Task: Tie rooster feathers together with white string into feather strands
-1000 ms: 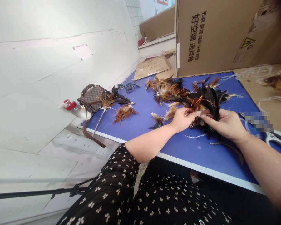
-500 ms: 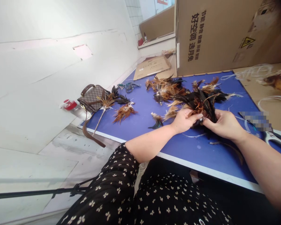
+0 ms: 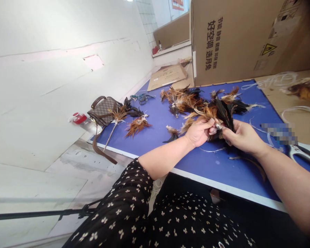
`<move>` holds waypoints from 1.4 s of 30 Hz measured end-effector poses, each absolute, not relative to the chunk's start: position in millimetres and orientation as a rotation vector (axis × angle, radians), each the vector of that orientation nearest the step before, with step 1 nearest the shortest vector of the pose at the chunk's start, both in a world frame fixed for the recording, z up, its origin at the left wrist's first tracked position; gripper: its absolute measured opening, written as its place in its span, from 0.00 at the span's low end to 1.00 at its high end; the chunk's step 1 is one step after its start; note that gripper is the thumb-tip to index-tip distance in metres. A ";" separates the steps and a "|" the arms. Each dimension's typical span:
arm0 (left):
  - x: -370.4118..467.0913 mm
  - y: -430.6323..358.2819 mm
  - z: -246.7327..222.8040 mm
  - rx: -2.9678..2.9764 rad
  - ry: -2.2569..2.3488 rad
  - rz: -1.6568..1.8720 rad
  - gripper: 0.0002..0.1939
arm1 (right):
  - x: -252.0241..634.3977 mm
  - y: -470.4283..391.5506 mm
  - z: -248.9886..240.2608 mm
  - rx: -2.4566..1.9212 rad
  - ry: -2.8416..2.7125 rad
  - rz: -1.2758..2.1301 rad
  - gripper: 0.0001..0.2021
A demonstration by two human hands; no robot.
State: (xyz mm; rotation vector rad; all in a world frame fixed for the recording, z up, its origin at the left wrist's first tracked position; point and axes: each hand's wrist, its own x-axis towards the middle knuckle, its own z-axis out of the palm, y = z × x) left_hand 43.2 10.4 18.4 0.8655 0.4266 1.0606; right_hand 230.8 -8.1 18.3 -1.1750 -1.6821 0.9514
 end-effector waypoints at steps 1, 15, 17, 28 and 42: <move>44.0 10.6 19.6 0.835 0.421 1.073 0.12 | 229.8 -8.3 17.4 -1.179 -1.664 0.969 0.15; 38.1 21.2 29.3 0.712 0.550 1.270 0.07 | 237.4 -4.5 12.0 -1.180 -1.591 1.039 0.22; 31.4 25.7 36.5 0.641 0.553 1.345 0.09 | 240.7 -4.9 13.2 -1.205 -1.591 1.029 0.21; 10.1 45.0 32.5 0.783 0.745 1.450 0.20 | 249.4 -14.9 25.7 -1.076 -1.552 1.222 0.31; 32.9 5.9 9.7 1.666 0.871 0.946 0.31 | 242.5 -14.5 21.1 -1.164 -1.528 1.055 0.34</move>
